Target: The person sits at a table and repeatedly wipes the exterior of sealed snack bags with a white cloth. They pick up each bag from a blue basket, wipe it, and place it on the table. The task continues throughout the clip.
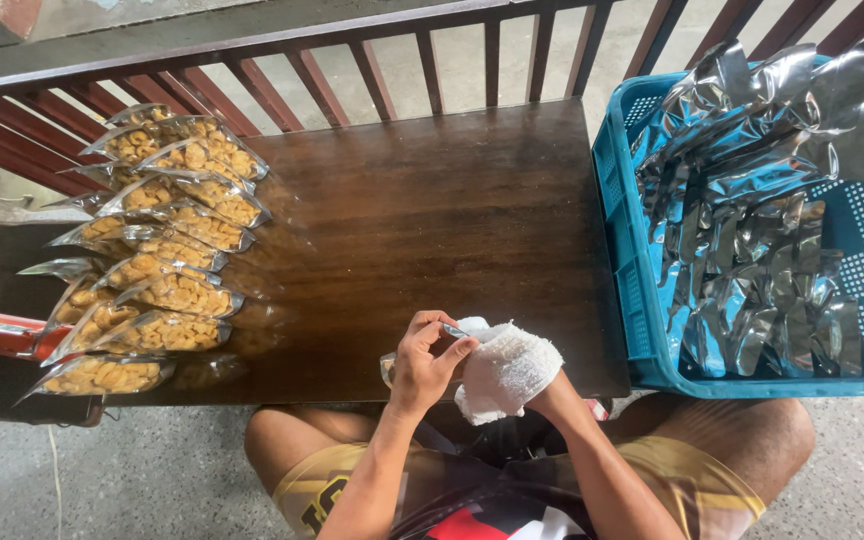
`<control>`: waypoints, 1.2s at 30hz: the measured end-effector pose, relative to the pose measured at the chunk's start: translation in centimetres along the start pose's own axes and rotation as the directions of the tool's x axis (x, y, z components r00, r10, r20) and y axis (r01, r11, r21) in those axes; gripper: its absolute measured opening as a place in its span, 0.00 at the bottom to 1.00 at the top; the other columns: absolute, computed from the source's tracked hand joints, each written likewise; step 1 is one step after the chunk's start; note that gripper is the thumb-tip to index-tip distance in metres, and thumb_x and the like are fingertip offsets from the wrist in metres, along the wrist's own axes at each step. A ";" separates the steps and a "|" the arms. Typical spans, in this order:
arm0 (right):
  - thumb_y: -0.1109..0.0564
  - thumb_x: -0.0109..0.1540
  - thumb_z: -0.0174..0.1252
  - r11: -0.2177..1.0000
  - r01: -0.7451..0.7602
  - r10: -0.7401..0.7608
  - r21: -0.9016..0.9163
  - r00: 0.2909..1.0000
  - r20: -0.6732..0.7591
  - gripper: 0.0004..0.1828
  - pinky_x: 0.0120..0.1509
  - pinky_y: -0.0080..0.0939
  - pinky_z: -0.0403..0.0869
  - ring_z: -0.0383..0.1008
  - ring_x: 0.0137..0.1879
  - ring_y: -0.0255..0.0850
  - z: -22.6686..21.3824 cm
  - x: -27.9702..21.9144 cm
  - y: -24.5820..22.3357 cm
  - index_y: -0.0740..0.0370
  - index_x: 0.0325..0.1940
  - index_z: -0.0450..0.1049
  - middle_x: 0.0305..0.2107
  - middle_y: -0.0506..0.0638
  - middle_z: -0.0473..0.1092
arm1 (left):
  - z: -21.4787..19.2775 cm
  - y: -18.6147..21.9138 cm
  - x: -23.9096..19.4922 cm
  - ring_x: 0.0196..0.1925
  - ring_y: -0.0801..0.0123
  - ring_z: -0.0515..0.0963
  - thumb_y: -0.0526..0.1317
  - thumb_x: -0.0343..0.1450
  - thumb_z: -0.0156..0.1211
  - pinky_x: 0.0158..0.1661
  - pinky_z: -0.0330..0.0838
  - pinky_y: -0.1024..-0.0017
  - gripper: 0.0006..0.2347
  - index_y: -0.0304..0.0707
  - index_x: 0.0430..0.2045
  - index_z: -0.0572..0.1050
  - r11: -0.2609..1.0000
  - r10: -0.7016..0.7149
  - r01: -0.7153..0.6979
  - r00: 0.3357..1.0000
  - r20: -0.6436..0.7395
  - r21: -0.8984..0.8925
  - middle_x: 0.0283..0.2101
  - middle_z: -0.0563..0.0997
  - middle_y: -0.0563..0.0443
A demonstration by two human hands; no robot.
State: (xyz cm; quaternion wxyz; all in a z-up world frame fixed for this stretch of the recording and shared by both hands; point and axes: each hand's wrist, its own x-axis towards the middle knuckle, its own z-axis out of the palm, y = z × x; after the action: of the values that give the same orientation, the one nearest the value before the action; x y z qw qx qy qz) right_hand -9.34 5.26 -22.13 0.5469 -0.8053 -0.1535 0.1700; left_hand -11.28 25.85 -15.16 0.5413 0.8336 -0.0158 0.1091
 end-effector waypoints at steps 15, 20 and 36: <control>0.58 0.54 0.71 0.968 -0.030 0.022 0.249 0.999 0.034 0.21 0.45 0.38 0.80 0.80 0.42 0.35 -0.3 -0.5 -1.1 0.62 0.50 0.78 0.38 0.49 0.80 | -0.9 -1.0 0.1 0.47 0.68 0.79 0.48 0.68 0.71 0.42 0.74 0.71 0.14 0.33 0.25 0.82 0.998 0.003 0.000 0.999 0.049 -0.062 0.44 0.77 0.51; 0.57 0.55 0.70 0.996 -0.058 0.055 0.065 0.998 0.038 0.17 0.42 0.39 0.78 0.78 0.38 0.35 0.1 -0.6 -1.5 0.61 0.47 0.79 0.34 0.50 0.79 | -0.7 -1.0 0.0 0.41 0.72 0.78 0.47 0.70 0.69 0.40 0.73 0.74 0.13 0.32 0.26 0.81 0.993 -0.056 0.062 0.996 0.066 -0.096 0.46 0.77 0.52; 0.59 0.53 0.72 0.977 0.082 -0.091 0.199 0.995 0.038 0.19 0.45 0.39 0.79 0.79 0.42 0.37 1.0 -0.9 0.5 0.62 0.47 0.79 0.38 0.50 0.79 | -1.5 -1.1 0.4 0.50 0.70 0.77 0.39 0.67 0.72 0.49 0.72 0.72 0.08 0.32 0.28 0.84 0.987 -0.049 0.053 0.998 0.033 -0.150 0.45 0.76 0.54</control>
State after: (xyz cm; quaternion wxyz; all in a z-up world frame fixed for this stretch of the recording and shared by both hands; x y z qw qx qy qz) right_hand -10.62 5.53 -22.85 0.6270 -0.7356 -0.1837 0.1792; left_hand -10.94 27.74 -15.46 0.6051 0.7919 -0.0108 0.0815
